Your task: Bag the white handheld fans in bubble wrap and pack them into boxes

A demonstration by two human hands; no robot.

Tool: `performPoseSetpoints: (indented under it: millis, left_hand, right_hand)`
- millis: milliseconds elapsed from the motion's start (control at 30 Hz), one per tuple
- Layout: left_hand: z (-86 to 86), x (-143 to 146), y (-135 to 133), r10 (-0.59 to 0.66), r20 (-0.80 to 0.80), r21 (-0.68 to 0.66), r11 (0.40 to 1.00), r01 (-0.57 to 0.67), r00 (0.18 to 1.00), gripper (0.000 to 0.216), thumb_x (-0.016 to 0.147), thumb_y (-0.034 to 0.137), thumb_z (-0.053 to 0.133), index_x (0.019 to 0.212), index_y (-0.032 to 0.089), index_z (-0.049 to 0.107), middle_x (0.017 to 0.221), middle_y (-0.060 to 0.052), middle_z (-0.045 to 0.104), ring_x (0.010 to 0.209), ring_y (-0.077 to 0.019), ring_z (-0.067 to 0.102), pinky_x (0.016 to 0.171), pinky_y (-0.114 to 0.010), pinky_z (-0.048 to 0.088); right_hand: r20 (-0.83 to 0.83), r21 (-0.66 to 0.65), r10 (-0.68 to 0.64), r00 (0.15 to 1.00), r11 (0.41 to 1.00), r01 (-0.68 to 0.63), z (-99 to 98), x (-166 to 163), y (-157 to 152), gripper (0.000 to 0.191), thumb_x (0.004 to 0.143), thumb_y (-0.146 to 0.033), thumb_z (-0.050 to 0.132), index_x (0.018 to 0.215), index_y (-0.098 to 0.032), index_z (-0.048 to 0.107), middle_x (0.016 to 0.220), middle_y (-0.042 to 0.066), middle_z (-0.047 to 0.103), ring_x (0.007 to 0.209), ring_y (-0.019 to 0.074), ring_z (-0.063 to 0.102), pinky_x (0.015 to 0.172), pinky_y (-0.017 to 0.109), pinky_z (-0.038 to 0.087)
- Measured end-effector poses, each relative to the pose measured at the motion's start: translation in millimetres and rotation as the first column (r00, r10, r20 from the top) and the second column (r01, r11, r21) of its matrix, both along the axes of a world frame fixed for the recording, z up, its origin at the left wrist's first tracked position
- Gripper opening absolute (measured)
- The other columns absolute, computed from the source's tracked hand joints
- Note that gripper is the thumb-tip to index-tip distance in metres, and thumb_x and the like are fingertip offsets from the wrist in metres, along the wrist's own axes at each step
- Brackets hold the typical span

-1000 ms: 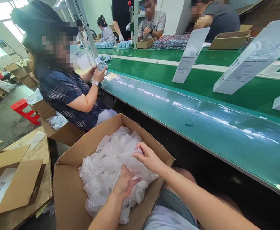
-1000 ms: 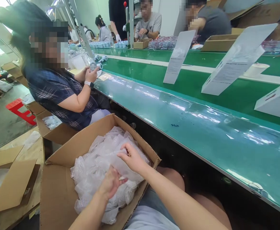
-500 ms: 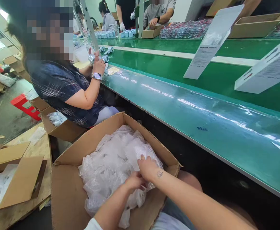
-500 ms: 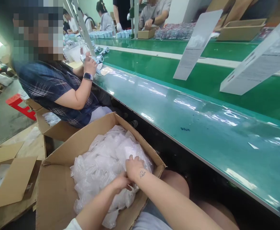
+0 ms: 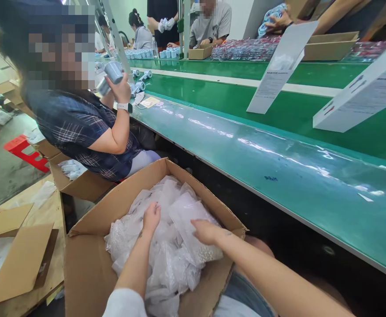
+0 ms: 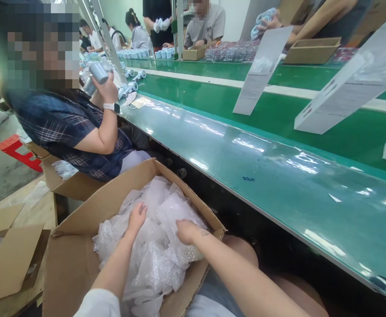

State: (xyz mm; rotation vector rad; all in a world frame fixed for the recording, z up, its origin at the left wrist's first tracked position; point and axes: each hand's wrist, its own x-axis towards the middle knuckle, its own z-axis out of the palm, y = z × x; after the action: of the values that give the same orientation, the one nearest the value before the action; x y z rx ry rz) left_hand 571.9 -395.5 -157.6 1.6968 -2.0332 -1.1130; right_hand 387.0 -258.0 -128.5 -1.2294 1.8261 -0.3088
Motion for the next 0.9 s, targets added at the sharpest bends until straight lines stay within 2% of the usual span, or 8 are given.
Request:
performPoseSetpoints:
  millis: [67, 167, 267, 367, 400, 633, 767, 900]
  left_hand:
    - [27.8, 14.7, 18.6, -0.053, -0.107, -0.021, 0.998, 0.051, 0.993, 0.020, 0.086, 0.029, 0.052, 0.099, 0.018, 0.064, 0.100, -0.007, 0.069, 0.101, -0.0222, 0.061, 0.094, -0.034, 0.044]
    - [66.9, 27.1, 56.1, -0.111, -0.462, 0.056, 0.986, 0.154, 0.880, 0.032, 0.083, 0.036, 0.058, 0.109, 0.018, 0.064, 0.107, -0.007, 0.069, 0.100, -0.0213, 0.062, 0.091, -0.032, 0.046]
    - [86.7, 28.2, 90.9, -0.090, -0.674, 0.175, 0.945, 0.277, 0.733, 0.039, 0.077, 0.040, 0.068, 0.108, 0.017, 0.066, 0.103, -0.007, 0.071, 0.095, -0.0219, 0.064, 0.088, -0.033, 0.048]
    - [82.3, 26.3, 112.5, -0.076, -0.670, 0.257, 0.909, 0.327, 0.739, 0.036, 0.073, 0.040, 0.073, 0.099, 0.016, 0.071, 0.095, -0.007, 0.073, 0.093, -0.0225, 0.064, 0.088, -0.034, 0.047]
    - [77.2, 25.7, 117.3, -0.054, -0.656, 0.295, 0.900, 0.321, 0.753, 0.035, 0.071, 0.039, 0.075, 0.096, 0.015, 0.071, 0.093, -0.007, 0.073, 0.090, -0.0221, 0.064, 0.086, -0.034, 0.047]
    - [40.2, 21.8, 147.6, 0.004, -0.543, 0.461, 0.837, 0.294, 0.840, 0.023, 0.062, 0.036, 0.072, 0.065, 0.014, 0.064, 0.057, 0.002, 0.057, 0.054, -0.0102, 0.045, 0.056, -0.024, 0.037]
    - [30.9, 21.8, 159.5, 0.070, -0.491, 0.438, 0.881, 0.177, 0.868, 0.021, 0.060, 0.035, 0.070, 0.063, 0.015, 0.061, 0.055, 0.003, 0.052, 0.054, -0.0107, 0.043, 0.053, -0.024, 0.036]
    - [28.1, 27.8, 159.3, 0.092, -0.533, 0.363, 0.923, 0.129, 0.841, 0.025, 0.059, 0.031, 0.072, 0.079, 0.015, 0.068, 0.071, -0.001, 0.065, 0.067, -0.0143, 0.053, 0.066, -0.027, 0.043]
  right_hand:
    - [0.200, 0.012, -0.151, 0.968, 0.988, 0.152, 9.0, -9.3, -7.4, 0.074, 0.088, -0.062, 0.046, 0.143, -0.013, 0.038, 0.138, 0.023, 0.049, 0.127, 0.0303, 0.049, 0.104, 0.043, 0.040]
    - [0.471, 0.027, -0.259, 0.843, 0.960, 0.280, 28.8, -16.0, -14.5, 0.095, 0.082, -0.083, 0.018, 0.152, -0.019, 0.010, 0.151, 0.022, 0.033, 0.130, 0.0275, 0.048, 0.094, 0.043, 0.048]
    - [0.736, 0.021, -0.217, 0.642, 0.954, 0.299, 53.3, -10.5, -15.0, 0.102, 0.065, -0.089, 0.048, 0.141, -0.022, 0.035, 0.135, 0.019, 0.054, 0.112, 0.0297, 0.060, 0.085, 0.043, 0.051]
    - [0.929, 0.017, -0.157, 0.336, 0.923, 0.385, 76.0, -2.0, -11.6, 0.068, 0.057, -0.061, 0.082, 0.106, -0.019, 0.060, 0.098, 0.009, 0.069, 0.085, 0.0223, 0.065, 0.078, 0.036, 0.050]
    - [0.945, 0.001, -0.142, 0.296, 0.903, 0.429, 82.2, -0.6, -9.9, 0.057, 0.059, -0.054, 0.084, 0.098, -0.018, 0.062, 0.089, 0.006, 0.069, 0.079, 0.0191, 0.063, 0.076, 0.033, 0.049]
    - [0.819, -0.296, -0.061, 0.571, 0.807, 0.511, 101.5, -7.8, 8.4, 0.039, 0.076, -0.052, 0.072, 0.098, -0.020, 0.066, 0.074, -0.002, 0.061, 0.068, 0.0125, 0.054, 0.066, 0.027, 0.041]
    - [0.791, -0.321, -0.100, 0.604, 0.772, 0.548, 98.3, -8.3, 15.8, 0.034, 0.074, -0.048, 0.074, 0.088, -0.018, 0.067, 0.072, -0.002, 0.060, 0.066, 0.0123, 0.051, 0.065, 0.028, 0.039]
    - [0.780, -0.355, -0.102, 0.617, 0.741, 0.570, 93.9, -6.3, 19.4, 0.030, 0.068, -0.043, 0.078, 0.077, -0.018, 0.063, 0.073, -0.001, 0.062, 0.069, 0.0137, 0.053, 0.068, 0.029, 0.041]
